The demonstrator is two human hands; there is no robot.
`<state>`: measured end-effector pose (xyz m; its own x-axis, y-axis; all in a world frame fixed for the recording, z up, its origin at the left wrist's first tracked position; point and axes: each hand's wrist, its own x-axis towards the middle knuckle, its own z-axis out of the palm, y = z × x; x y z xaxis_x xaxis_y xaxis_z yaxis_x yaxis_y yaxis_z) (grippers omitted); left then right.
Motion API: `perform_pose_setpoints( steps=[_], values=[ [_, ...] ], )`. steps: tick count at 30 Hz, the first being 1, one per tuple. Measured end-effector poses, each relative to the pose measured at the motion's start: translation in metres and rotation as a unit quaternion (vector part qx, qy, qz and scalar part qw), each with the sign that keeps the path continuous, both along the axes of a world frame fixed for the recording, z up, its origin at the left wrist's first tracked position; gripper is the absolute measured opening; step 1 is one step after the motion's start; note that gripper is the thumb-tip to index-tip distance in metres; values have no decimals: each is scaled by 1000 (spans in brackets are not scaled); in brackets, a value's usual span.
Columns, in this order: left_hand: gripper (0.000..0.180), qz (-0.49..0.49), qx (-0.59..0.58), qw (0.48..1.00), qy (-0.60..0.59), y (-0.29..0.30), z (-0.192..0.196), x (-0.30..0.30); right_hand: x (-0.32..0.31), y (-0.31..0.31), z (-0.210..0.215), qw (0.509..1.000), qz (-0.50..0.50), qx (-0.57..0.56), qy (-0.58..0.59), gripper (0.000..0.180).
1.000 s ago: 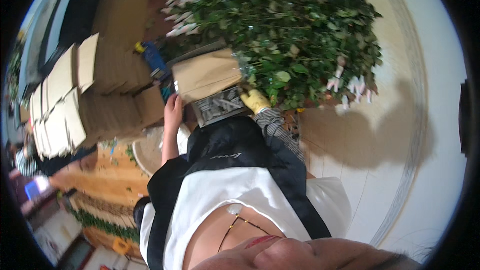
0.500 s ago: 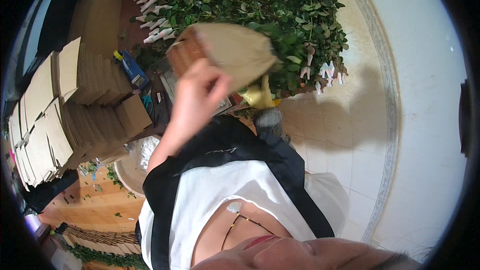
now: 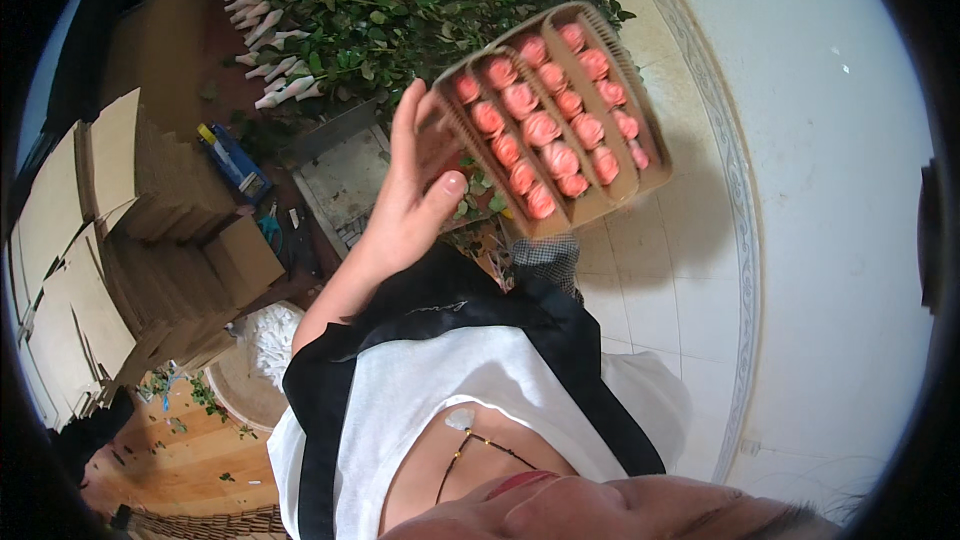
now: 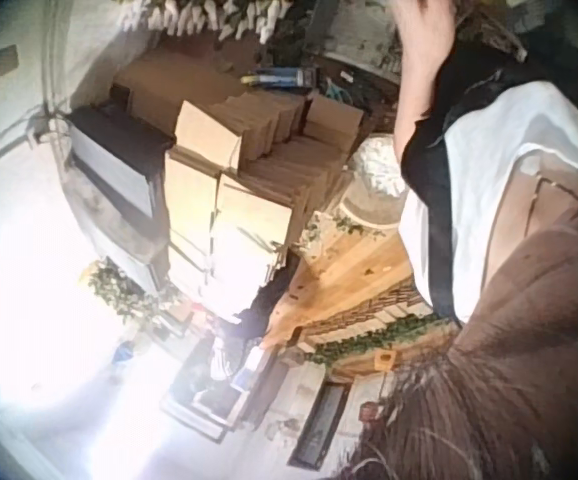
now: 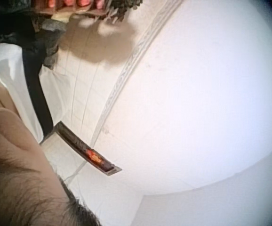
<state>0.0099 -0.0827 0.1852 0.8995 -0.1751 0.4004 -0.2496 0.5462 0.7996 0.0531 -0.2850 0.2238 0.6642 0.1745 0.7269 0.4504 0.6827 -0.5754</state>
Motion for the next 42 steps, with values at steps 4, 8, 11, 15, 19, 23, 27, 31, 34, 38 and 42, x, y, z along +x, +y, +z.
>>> perform_pose_setpoints(
  steps=[4,8,11,15,19,23,27,31,34,38,42],
  values=[
    [81,24,43,998,49,5,6,-7,7,-4,-25,995,-45,9,94,71],
    [81,38,21,998,49,18,-5,-8,19,0,-49,982,-61,4,179,71],
    [85,38,-4,998,55,43,-5,-12,26,7,-64,970,-62,-16,235,71],
    [89,82,59,992,70,87,-30,-24,26,8,-88,943,-66,-84,316,70],
    [82,83,78,993,14,67,-71,-34,26,-16,-109,910,-61,-183,367,70],
    [64,232,216,947,48,38,-99,-70,46,-21,-133,880,22,-289,376,70],
    [34,496,204,828,164,0,-119,-88,78,-43,-155,850,110,-368,360,69],
    [28,649,227,669,282,-55,-97,-148,108,-61,-160,813,197,-436,331,69],
    [26,741,147,551,354,-117,-107,-223,110,-53,-159,783,271,-470,304,69],
    [31,784,32,513,347,-198,-92,-295,93,-38,-166,749,368,-491,250,69],
    [42,808,29,523,268,-253,-72,-315,40,-14,-161,702,461,-514,176,68]
  ],
)
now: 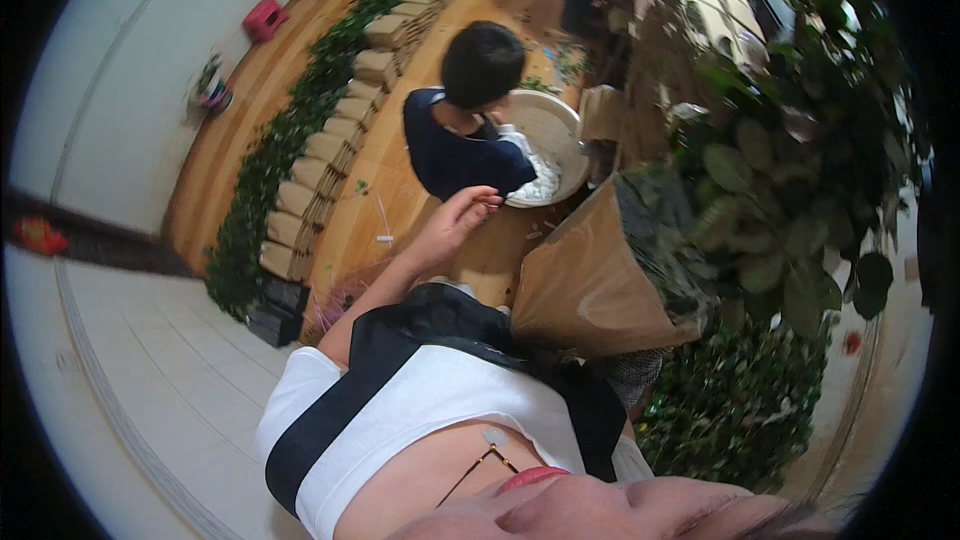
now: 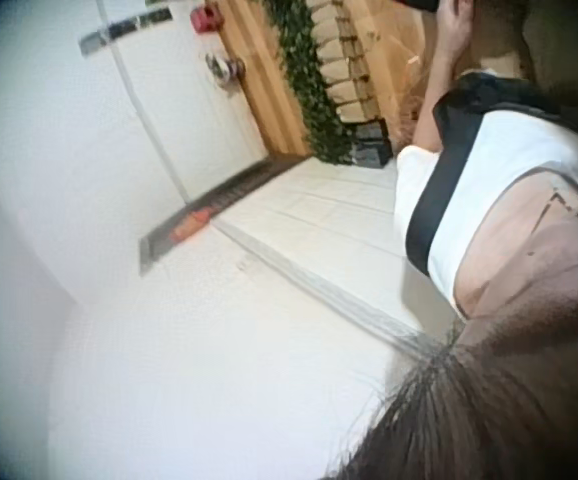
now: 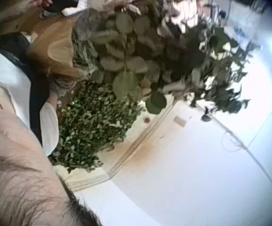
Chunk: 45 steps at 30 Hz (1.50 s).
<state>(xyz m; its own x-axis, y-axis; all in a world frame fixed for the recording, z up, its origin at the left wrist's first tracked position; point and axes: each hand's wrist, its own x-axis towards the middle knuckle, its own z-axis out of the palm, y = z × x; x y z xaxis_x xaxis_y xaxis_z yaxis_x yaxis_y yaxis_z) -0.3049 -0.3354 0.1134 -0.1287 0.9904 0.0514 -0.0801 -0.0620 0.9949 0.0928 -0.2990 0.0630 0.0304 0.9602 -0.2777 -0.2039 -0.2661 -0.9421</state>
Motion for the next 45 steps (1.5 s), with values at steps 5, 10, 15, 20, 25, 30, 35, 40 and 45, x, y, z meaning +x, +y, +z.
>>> perform_pose_setpoints(
  steps=[5,10,15,20,25,30,35,40,45],
  values=[
    [88,7,91,996,11,-67,11,-19,-130,25,11,984,175,30,-10,68],
    [115,165,36,985,-40,-140,-34,-98,-348,35,8,943,328,48,32,67],
    [111,296,-12,953,-67,-212,-92,-199,-562,20,-4,908,408,28,92,67],
    [82,294,-8,940,-172,-228,-156,-261,-690,35,-33,904,420,5,83,67],
    [66,295,-45,919,-257,-196,-160,-311,-761,49,-99,891,448,-61,36,66],
    [64,329,-113,919,-187,-149,-156,-391,-831,90,-174,874,466,-134,-19,66],
    [64,424,-163,857,-245,-95,-171,-444,-903,158,-239,848,488,-149,-147,66],
    [45,441,-339,828,69,-47,-192,-476,-927,306,-293,856,412,-88,-300,65],
    [44,448,-416,780,134,-52,-236,-524,-992,421,-291,819,407,-24,-403,65]
  ],
)
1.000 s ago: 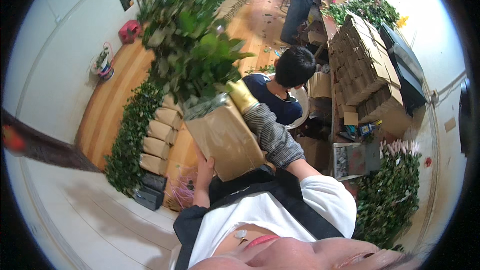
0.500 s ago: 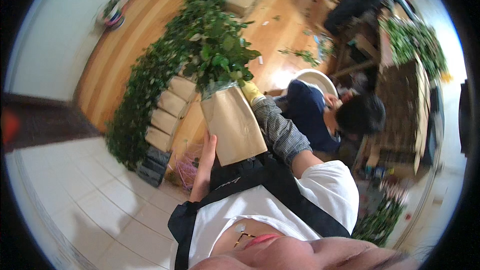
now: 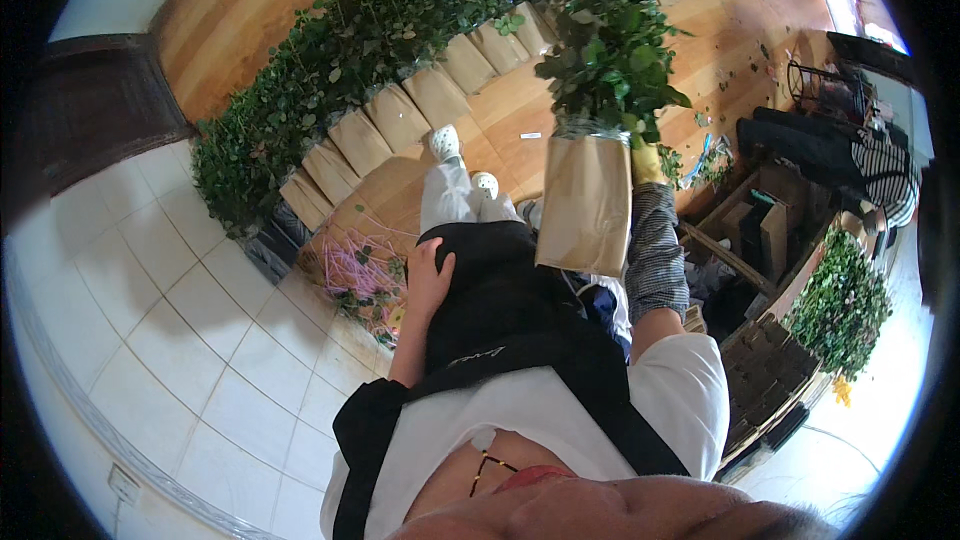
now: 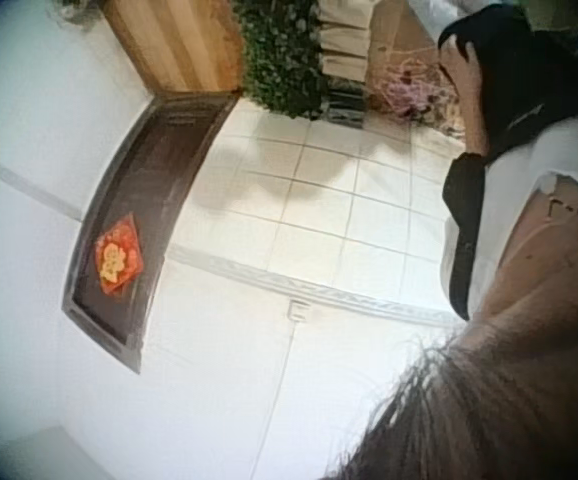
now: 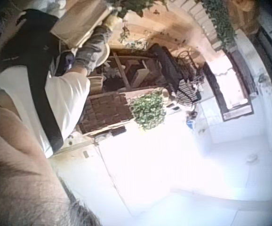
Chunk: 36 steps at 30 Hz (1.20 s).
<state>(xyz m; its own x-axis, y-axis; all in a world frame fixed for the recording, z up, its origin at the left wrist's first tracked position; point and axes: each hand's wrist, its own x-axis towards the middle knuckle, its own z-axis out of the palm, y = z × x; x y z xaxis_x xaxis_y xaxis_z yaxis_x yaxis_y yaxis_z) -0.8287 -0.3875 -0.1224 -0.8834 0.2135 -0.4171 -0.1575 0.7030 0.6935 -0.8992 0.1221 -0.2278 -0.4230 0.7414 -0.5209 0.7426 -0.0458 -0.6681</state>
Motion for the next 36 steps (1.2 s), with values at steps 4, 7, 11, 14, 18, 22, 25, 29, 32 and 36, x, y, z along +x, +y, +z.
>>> perform_pose_setpoints(
  steps=[4,7,11,14,18,22,25,29,32,36],
  values=[
    [43,-33,-94,991,-91,2,-41,-55,-73,18,-10,998,51,-2,-26,64],
    [42,-43,-97,990,-88,7,-80,-82,-133,12,-46,993,109,-22,-33,64],
    [40,-1,-119,992,-44,14,-136,-86,-227,-21,-130,978,199,-59,-17,64],
    [37,-15,-255,967,-22,37,-151,-77,-294,-57,-217,960,264,-93,16,64],
    [34,38,-202,976,-76,56,-162,-82,-356,-91,-338,933,305,-160,102,63],
    [33,97,-211,971,-61,81,-166,-74,-365,-161,-345,877,480,-4,-10,54],
    [34,18,-205,977,-60,83,-170,-107,-326,-144,-474,935,333,-108,54,47],
    [34,60,-227,967,-94,105,-164,-81,-313,-156,-379,938,279,-202,48,46],
    [34,2,-219,972,-85,99,-169,-88,-235,-146,-424,962,26,-181,200,48],
    [33,-53,-204,974,-78,112,-172,-90,-43,-112,-479,931,-196,-308,33,50]
  ],
)
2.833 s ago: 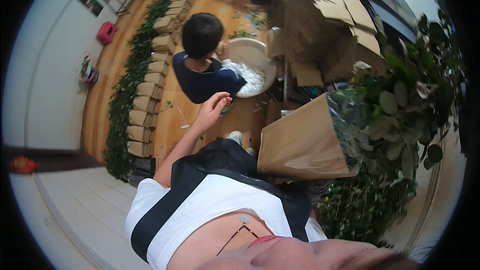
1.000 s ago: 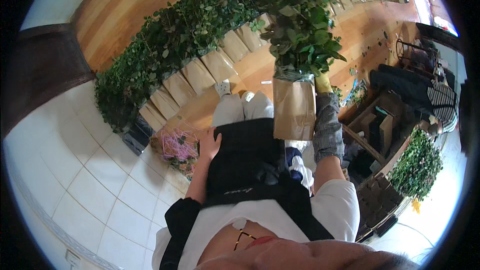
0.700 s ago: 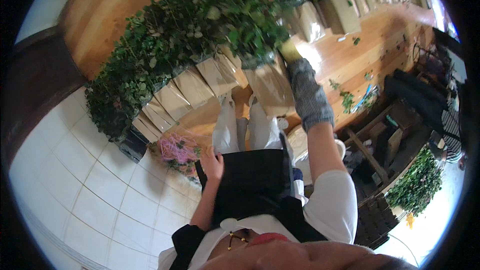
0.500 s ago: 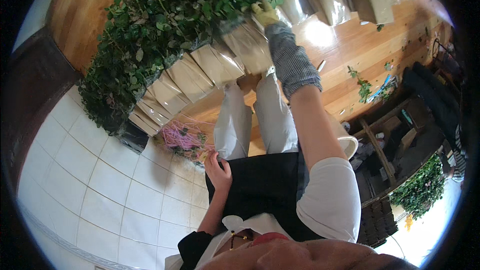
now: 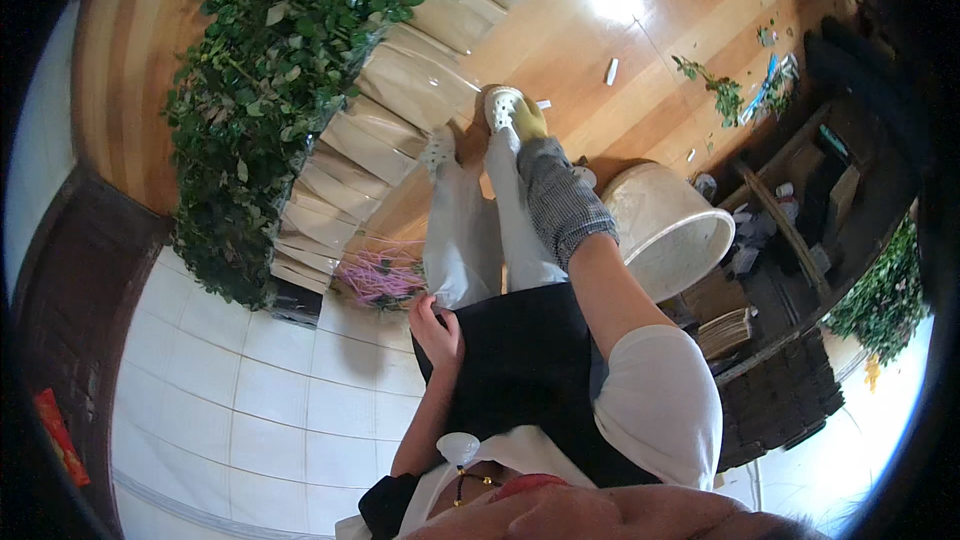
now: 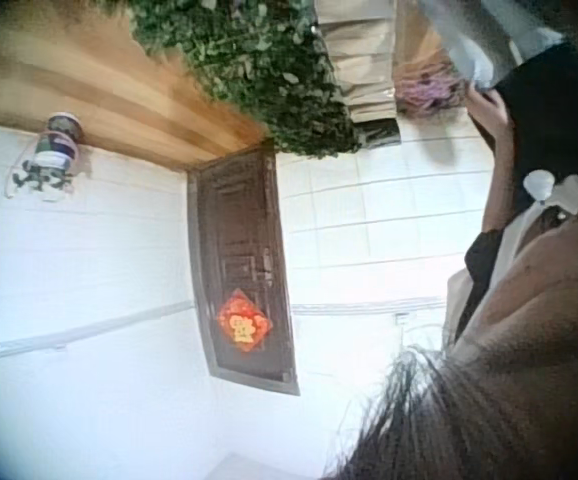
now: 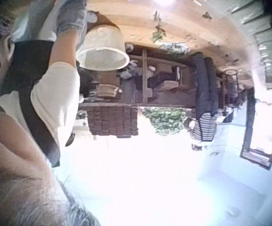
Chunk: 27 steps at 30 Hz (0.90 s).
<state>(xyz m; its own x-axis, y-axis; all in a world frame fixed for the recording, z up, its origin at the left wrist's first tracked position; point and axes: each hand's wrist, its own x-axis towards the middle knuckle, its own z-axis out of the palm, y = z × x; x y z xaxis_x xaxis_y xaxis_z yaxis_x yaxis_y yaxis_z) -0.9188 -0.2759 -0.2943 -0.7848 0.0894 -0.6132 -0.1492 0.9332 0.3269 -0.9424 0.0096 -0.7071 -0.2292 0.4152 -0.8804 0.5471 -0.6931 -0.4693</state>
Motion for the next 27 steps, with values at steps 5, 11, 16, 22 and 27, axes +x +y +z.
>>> perform_pose_setpoints(
  steps=[5,11,16,22,27],
  values=[
    [35,-85,47,995,6,38,-23,-20,130,24,-27,980,-80,-55,-176,46],
    [36,-130,63,990,-4,31,-45,-43,97,28,-109,950,-94,-21,-297,39],
    [32,-132,81,988,22,31,-62,-44,36,32,-127,911,-53,-21,-409,33],
    [30,-152,92,984,30,48,-78,-61,113,108,-151,868,94,417,-252,19],
    [30,-139,101,984,37,56,-89,-68,87,233,-133,719,294,541,-323,29]
  ],
)
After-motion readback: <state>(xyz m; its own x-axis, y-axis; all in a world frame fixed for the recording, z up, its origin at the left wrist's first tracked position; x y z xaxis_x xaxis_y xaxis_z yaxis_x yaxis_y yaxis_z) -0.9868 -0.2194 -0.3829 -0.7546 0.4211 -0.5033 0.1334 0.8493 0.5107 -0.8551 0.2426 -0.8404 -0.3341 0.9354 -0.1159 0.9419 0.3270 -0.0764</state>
